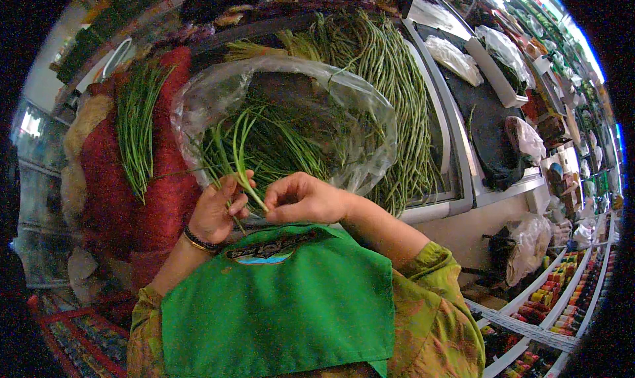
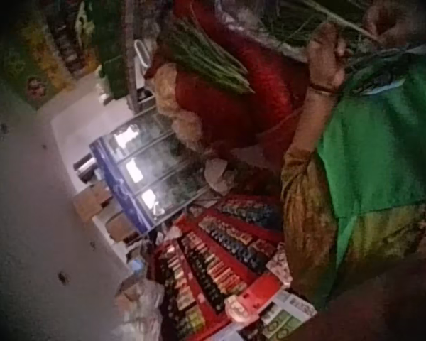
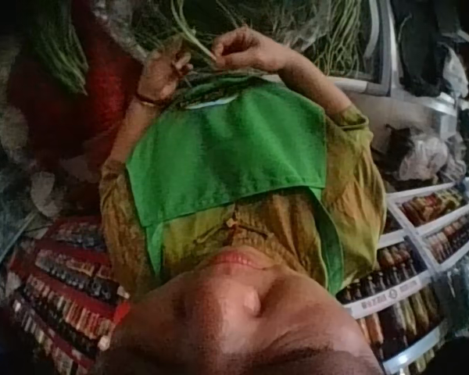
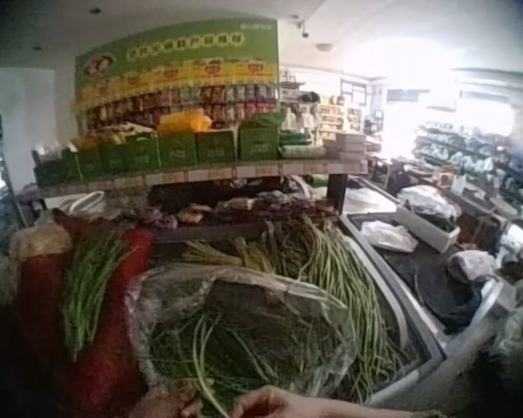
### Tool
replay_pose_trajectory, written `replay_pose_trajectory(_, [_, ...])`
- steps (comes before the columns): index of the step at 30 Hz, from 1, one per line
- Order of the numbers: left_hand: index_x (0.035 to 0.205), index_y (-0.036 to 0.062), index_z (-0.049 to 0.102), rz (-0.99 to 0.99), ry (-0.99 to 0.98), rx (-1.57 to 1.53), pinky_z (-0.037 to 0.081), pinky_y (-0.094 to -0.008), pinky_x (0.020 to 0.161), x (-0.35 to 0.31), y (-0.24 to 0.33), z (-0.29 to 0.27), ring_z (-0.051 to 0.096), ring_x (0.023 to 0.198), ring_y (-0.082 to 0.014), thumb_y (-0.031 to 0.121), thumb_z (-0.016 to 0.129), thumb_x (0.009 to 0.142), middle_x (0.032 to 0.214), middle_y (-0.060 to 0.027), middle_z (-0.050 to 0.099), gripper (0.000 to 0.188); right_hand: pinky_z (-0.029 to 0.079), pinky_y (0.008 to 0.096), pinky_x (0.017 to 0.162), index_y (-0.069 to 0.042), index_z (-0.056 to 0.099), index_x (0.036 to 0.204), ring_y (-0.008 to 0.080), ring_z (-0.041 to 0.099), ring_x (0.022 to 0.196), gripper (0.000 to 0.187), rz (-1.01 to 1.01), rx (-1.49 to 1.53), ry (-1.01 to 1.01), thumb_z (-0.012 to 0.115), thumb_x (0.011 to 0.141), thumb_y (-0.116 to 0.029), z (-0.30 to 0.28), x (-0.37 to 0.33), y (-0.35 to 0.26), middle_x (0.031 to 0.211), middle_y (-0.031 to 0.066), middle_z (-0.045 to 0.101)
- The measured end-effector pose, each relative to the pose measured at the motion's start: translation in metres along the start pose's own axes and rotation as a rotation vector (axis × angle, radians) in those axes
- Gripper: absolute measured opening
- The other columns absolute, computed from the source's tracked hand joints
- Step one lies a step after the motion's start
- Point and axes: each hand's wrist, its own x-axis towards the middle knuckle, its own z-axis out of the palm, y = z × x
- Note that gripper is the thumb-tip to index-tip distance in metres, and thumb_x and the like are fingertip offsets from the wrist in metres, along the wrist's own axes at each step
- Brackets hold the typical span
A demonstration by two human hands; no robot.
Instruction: The person repeatedly picks up long green vegetables from a plastic bag, inspects them, and places them into a red sack. The person handles the vegetables one by one or in small bunches throughout the clip.
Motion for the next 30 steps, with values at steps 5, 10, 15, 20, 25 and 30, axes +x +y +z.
replay_pose_trajectory(5, [0.098,0.0050,0.052,0.163,-0.012,-0.008,0.044,-0.0204,0.051,-0.003,0.012,0.008,0.037,0.048,-0.0022,0.017,0.051,0.082,0.086,-0.0008,0.054,0.020,0.037,0.0195,0.057,-0.001,0.054,0.076,0.0039,0.044,0.064,0.009,0.017,-0.218,0.010,0.057,0.076,-0.010,0.009,0.000,-0.005,0.067,-0.0025,0.050])
replay_pose_trajectory(10, [0.093,0.0049,0.051,0.289,-0.014,0.105,0.042,-0.0208,0.050,-0.010,0.020,0.017,0.036,0.046,-0.0031,0.015,0.052,0.081,0.083,-0.0014,0.054,0.016,0.039,0.0212,0.063,-0.002,0.055,0.080,0.0066,0.046,0.069,0.016,0.076,-0.238,0.100,0.061,0.074,-0.015,0.005,0.000,0.002,0.070,-0.0005,0.053])
replay_pose_trajectory(15, [0.082,0.0091,0.052,0.290,0.083,0.361,0.043,-0.0202,0.046,-0.001,0.007,0.016,0.042,0.049,-0.0020,0.012,0.058,0.077,0.067,0.0026,0.052,0.009,0.042,0.0237,0.057,-0.003,0.056,0.080,0.0088,0.050,0.063,0.023,0.030,-0.503,0.326,0.066,0.070,-0.021,0.012,0.003,-0.001,0.070,0.0020,0.057])
replay_pose_trajectory(20, [0.077,0.0100,0.051,0.162,0.159,0.311,0.042,-0.0192,0.046,0.007,-0.006,0.014,0.041,0.050,-0.0019,0.015,0.060,0.076,0.065,0.0061,0.049,0.010,0.040,0.0210,0.050,-0.001,0.054,0.073,0.0056,0.048,0.054,0.019,0.069,-0.423,0.509,0.063,0.074,-0.018,0.009,0.008,0.017,0.061,0.0004,0.054])
replay_pose_trajectory(25, [0.078,0.0099,0.052,0.156,0.163,0.305,0.042,-0.0198,0.047,0.010,-0.008,0.012,0.037,0.047,-0.0022,0.015,0.058,0.077,0.065,0.0057,0.049,0.009,0.039,0.0191,0.047,-0.001,0.053,0.072,0.0038,0.047,0.053,0.017,0.070,-0.341,0.547,0.061,0.076,-0.016,0.008,0.008,0.022,0.059,-0.0015,0.052])
replay_pose_trajectory(30, [0.078,0.0096,0.051,0.141,0.174,0.266,0.043,-0.0206,0.048,0.012,-0.010,0.008,0.036,0.047,-0.0023,0.014,0.058,0.077,0.068,0.0051,0.051,0.008,0.035,0.0205,0.046,-0.002,0.055,0.071,0.0031,0.042,0.051,0.018,0.044,-0.417,0.591,0.061,0.075,-0.018,0.008,0.010,0.023,0.057,-0.0026,0.050])
